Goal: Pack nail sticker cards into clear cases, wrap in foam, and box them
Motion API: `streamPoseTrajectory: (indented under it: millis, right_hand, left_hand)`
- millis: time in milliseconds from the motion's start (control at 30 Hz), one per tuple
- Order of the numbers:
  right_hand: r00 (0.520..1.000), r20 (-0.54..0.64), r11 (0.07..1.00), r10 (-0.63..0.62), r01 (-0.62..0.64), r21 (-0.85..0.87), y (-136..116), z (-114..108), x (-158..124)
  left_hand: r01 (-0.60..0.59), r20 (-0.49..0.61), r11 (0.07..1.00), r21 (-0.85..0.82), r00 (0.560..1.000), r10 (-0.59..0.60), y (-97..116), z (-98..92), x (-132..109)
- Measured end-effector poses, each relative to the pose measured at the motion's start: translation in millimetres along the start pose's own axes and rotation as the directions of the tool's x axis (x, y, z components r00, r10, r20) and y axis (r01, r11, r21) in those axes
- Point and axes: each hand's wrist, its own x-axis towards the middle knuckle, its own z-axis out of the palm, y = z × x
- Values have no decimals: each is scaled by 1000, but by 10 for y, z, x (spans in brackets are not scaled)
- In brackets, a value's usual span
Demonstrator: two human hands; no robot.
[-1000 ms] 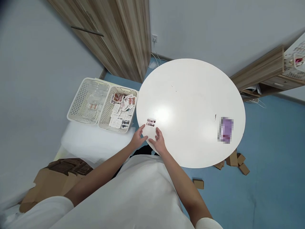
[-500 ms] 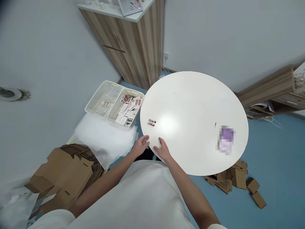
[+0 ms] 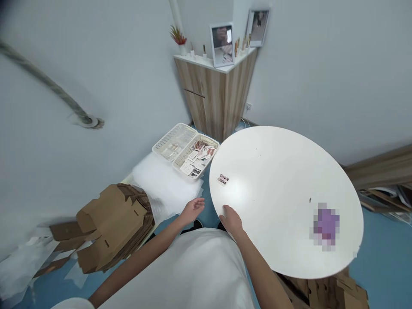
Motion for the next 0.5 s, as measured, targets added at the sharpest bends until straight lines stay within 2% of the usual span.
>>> streamPoseTrajectory:
  millis: [67,167,333,500]
  right_hand:
    - [1000,29,990,3,1,-144,-117,-38,24]
    - [997,81,967,-18,38,-252,-313,-63,65]
    - [978,162,955,-131,168,-244,-641,40,158]
    - [944,222,942,-244,285,-178,-990,225,196]
  left_hand:
    - [-29,-5,1000,5,1000,29,29,-156,-45]
    - [-70,-7,998,8,998,70,61,-445,-133]
    - [-88,-48,996,-5,995,88,-20,-932,-224]
    - [-118,-101,992,-43,988,113,-127,-1291,-200]
